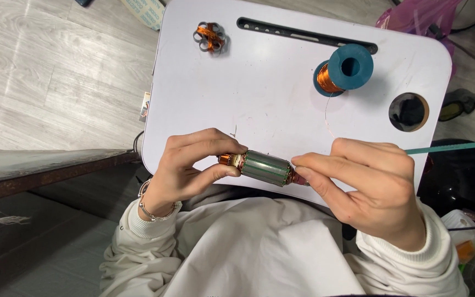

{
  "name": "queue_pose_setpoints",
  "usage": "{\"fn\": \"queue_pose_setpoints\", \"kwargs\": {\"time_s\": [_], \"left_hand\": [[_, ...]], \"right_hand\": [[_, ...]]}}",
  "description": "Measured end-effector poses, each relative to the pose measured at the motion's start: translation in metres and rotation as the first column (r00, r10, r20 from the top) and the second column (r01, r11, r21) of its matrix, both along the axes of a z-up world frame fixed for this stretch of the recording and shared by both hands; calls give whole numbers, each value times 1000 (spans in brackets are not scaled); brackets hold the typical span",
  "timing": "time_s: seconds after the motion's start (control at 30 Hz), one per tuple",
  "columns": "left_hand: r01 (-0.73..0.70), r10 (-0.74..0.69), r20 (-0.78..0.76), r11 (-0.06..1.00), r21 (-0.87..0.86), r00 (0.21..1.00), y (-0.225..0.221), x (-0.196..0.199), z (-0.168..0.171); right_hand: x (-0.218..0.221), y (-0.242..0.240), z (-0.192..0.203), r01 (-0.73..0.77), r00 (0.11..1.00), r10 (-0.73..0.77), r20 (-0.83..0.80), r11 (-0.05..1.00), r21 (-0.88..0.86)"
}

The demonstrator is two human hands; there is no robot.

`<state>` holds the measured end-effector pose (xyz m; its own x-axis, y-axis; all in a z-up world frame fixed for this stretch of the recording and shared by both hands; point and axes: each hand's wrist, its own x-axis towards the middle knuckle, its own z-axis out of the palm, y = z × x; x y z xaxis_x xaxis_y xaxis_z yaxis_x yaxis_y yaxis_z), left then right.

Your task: Manually winding copper wire onto a motor armature and using a small tool to secure the windings.

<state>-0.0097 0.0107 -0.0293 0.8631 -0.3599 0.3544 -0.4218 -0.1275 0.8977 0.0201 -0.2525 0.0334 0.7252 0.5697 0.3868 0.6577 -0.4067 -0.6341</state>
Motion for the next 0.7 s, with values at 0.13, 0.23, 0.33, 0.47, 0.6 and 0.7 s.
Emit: {"fn": "queue_pose_setpoints", "kwargs": {"time_s": [0.13, 0.23, 0.33, 0.47, 0.6, 0.7], "left_hand": [[3, -3, 7, 1000, -1, 1000, -2, 1, 0], [-12, 12, -27, 1000, 9, 1000, -3, 2, 0], [-8, 10, -56, 999, 35, 998, -4, 3, 0], [-10, 13, -85, 999, 34, 996, -4, 4, 0], [9, -7, -98, 1000, 29, 995, -3, 3, 1], [24, -23, -106, 1000, 5, 994, -2, 3, 0]], "right_hand": [[1, 1, -1, -6, 1000, 7, -23, 1000, 18], [-1, 0, -3, 3, 1000, -3, 14, 1000, -1], [1, 2, -2, -12, 1000, 12, 19, 1000, 2], [3, 2, -4, -11, 1000, 11, 7, 1000, -5], [4, 0, -8, -6, 1000, 6, -10, 1000, 4], [6, 1, -6, -14, 998, 16, -57, 999, 35]]}}
